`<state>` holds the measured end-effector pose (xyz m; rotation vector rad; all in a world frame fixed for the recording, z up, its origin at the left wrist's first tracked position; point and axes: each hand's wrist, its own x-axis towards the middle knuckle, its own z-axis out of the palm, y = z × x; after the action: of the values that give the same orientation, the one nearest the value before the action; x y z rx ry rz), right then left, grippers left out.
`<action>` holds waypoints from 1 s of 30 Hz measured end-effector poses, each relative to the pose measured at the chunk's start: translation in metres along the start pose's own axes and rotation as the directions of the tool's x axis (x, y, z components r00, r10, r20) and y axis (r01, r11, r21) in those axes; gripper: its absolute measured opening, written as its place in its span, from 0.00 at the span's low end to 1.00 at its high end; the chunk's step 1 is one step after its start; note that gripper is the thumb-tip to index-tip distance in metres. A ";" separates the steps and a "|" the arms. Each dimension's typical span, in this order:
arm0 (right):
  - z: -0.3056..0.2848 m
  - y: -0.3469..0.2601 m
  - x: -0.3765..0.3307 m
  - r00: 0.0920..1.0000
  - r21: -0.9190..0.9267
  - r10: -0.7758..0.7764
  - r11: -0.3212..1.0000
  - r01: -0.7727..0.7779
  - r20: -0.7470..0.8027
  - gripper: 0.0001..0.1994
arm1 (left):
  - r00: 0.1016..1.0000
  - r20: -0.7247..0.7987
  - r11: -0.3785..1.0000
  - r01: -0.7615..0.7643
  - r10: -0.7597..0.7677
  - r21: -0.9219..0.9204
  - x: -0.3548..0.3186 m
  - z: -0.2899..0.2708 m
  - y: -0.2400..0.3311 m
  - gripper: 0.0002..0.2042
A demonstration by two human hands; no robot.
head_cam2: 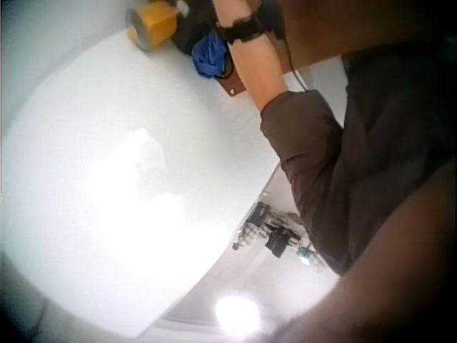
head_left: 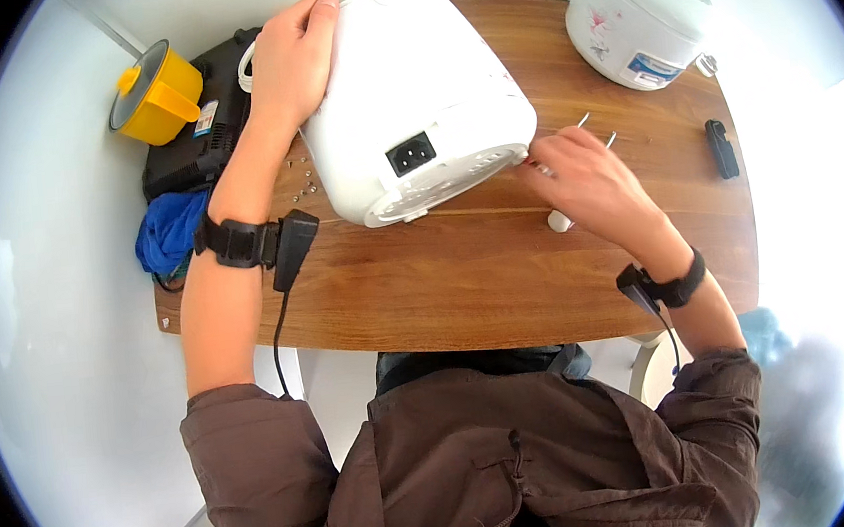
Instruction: The person disassembles a white rice cooker on a wooden table. They use a screwdriver to remove screws from the lid and base, then detach the lid, inner ring, and outer casing to expose the internal components.
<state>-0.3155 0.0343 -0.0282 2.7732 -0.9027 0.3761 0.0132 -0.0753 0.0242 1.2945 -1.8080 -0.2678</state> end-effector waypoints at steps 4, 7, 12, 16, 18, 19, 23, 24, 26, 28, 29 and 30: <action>-0.020 0.011 -0.020 0.931 0.082 0.218 0.976 -0.203 -0.293 0.14 | 0.989 -0.145 0.992 -0.004 -0.016 -0.130 -0.022 0.007 0.007 0.19; -0.040 0.020 -0.019 0.657 0.375 0.353 0.920 -0.114 -0.666 0.13 | 0.973 -0.221 0.984 0.027 -0.066 -0.176 -0.033 0.021 0.004 0.20; -0.084 0.008 0.017 0.125 0.643 0.637 0.711 0.286 -0.760 0.09 | 0.953 -0.287 0.973 0.030 -0.098 -0.231 -0.033 0.036 0.015 0.20; -0.105 -0.004 0.026 0.120 0.614 0.679 0.557 0.559 -0.724 0.10 | 0.969 -0.233 0.968 0.026 -0.086 -0.250 -0.021 0.045 0.019 0.20; -0.104 -0.011 0.036 0.045 0.609 0.700 0.587 0.533 -0.713 0.10 | 0.968 -0.234 0.969 0.025 -0.085 -0.248 -0.023 0.046 0.025 0.20; -0.104 -0.014 0.041 0.006 0.607 0.707 0.603 0.518 -0.708 0.11 | 0.968 -0.235 0.969 0.025 -0.085 -0.248 -0.022 0.046 0.027 0.20; -0.103 -0.013 0.044 0.144 0.616 0.688 0.512 0.599 -0.711 0.10 | 0.974 -0.221 0.969 0.000 -0.057 -0.247 -0.022 0.044 0.023 0.20; -0.105 -0.013 0.046 0.179 0.621 0.677 0.495 0.607 -0.714 0.10 | 0.974 -0.218 0.969 -0.001 -0.055 -0.245 -0.021 0.045 0.023 0.19; -0.105 -0.018 0.052 0.240 0.634 0.652 0.475 0.611 -0.720 0.11 | 0.974 -0.219 0.966 -0.006 -0.053 -0.258 -0.021 0.047 0.023 0.19; -0.108 -0.021 0.052 0.314 0.664 0.635 0.439 0.605 -0.706 0.12 | 0.972 -0.229 0.959 -0.013 -0.055 -0.285 -0.021 0.050 0.024 0.19; -0.111 -0.020 0.048 0.362 0.690 0.633 0.401 0.603 -0.685 0.13 | 0.971 -0.235 0.959 -0.024 -0.045 -0.283 -0.021 0.050 0.023 0.19; -0.112 -0.020 0.048 0.392 0.704 0.628 0.379 0.601 -0.673 0.13 | 0.970 -0.241 0.959 -0.034 -0.036 -0.281 -0.021 0.050 0.022 0.19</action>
<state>-0.2860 0.0537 0.0903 2.2090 -0.2870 3.0010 -0.0367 -0.0628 -0.0033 1.0752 -1.4990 -0.3391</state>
